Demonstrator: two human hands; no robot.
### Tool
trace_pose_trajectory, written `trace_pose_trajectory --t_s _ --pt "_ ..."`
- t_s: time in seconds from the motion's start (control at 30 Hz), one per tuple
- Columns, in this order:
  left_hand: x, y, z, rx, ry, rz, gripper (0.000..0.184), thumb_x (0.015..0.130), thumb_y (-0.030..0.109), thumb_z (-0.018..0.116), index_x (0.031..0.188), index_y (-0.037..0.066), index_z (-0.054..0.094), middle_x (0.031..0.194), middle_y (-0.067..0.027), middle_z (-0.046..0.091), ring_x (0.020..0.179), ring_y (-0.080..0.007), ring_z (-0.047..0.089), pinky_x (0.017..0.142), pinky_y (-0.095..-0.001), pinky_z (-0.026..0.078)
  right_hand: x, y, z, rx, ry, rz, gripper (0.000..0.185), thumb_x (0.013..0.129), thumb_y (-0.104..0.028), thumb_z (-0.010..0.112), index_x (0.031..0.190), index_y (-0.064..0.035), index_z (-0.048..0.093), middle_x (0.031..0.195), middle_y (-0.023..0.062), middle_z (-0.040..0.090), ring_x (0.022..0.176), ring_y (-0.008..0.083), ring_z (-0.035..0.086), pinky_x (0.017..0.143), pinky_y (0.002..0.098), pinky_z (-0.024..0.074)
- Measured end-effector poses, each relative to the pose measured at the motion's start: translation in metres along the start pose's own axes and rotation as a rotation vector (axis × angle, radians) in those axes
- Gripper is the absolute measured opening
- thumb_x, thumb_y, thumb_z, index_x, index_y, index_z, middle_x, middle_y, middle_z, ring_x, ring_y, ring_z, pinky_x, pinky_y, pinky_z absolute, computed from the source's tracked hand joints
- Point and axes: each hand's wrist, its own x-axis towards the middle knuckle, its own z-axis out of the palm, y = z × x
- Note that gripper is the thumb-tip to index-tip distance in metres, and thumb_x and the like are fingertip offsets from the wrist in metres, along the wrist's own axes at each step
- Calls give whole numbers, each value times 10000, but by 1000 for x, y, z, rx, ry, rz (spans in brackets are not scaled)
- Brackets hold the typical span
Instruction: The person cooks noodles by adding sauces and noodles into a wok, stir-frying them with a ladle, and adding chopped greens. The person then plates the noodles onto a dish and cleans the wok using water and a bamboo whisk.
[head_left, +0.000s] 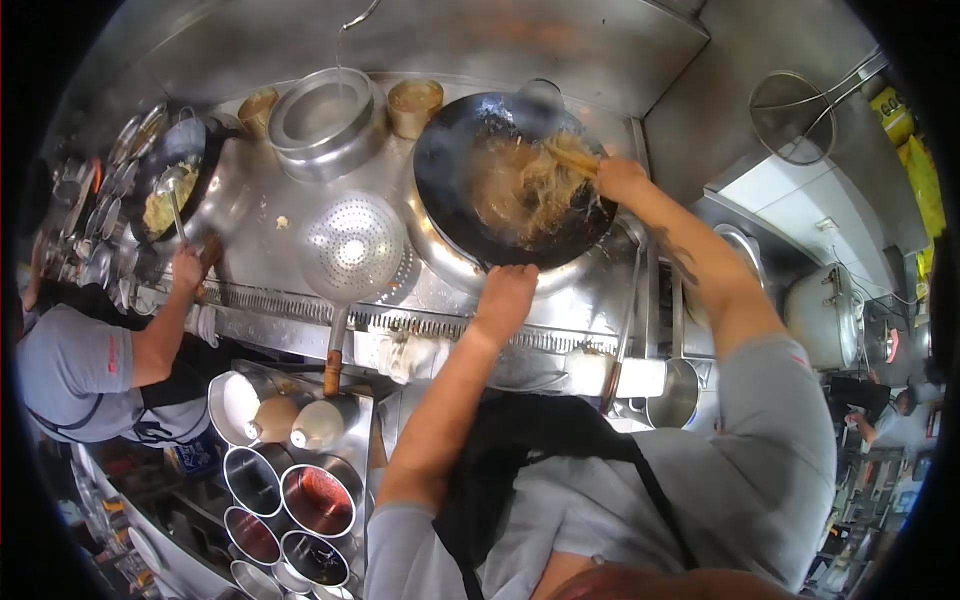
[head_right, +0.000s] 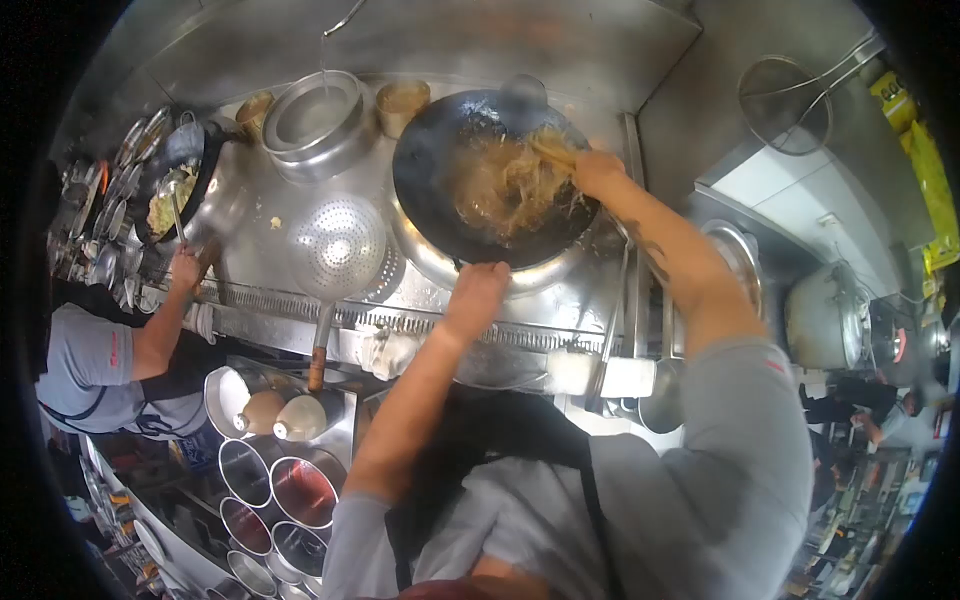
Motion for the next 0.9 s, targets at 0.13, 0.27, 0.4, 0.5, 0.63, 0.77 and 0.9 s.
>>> trace_pose_trajectory --t_s 0.13,0.27,0.4,0.5,0.63,0.77,0.9 --pt "0 -7 -9 -21 21 35 40 832 88 541 806 59 531 765 -133 606 784 -329 584 739 -442 408 -24 2 18 51 109 -143 367 823 -385 579 1080 -132 649 939 172 676 838 313 668 747 424 530" --pt "-2 -4 -17 -46 42 24 44 822 91 567 809 58 541 758 -132 603 787 -325 580 753 -443 405 2 18 2 9 86 -37 384 813 -415 606 1095 -157 650 949 151 677 849 323 663 751 442 519" --pt "1 -9 -13 -34 30 3 63 820 107 583 828 53 550 757 -131 604 792 -323 578 767 -439 405 63 -53 3 418 217 -103 362 745 -369 642 903 -48 697 828 193 676 780 350 661 721 437 520" --pt "-2 -10 -16 -65 47 14 66 818 98 593 849 48 561 764 -133 604 790 -326 575 777 -437 406 34 -125 -10 490 92 -215 363 715 -337 655 912 -33 690 784 198 672 749 350 661 698 438 518" --pt "-4 -10 -15 -99 119 32 77 810 77 602 869 41 568 777 -134 600 787 -331 571 781 -435 406 -58 -136 -37 741 -388 -117 320 757 -328 656 902 -44 681 636 109 645 600 215 641 589 349 507" --pt "-6 -11 -13 -121 139 52 77 806 74 607 855 40 559 781 -133 595 785 -334 567 771 -433 404 -110 -37 5 554 -297 -299 376 777 -380 653 976 -63 687 683 108 650 550 203 626 525 358 515" --pt "-4 -2 -13 -119 76 35 78 812 84 598 807 46 530 780 -134 592 801 -326 565 771 -433 397 -79 27 -29 98 -398 90 392 762 -371 662 978 -45 696 818 186 678 734 304 668 658 387 543"
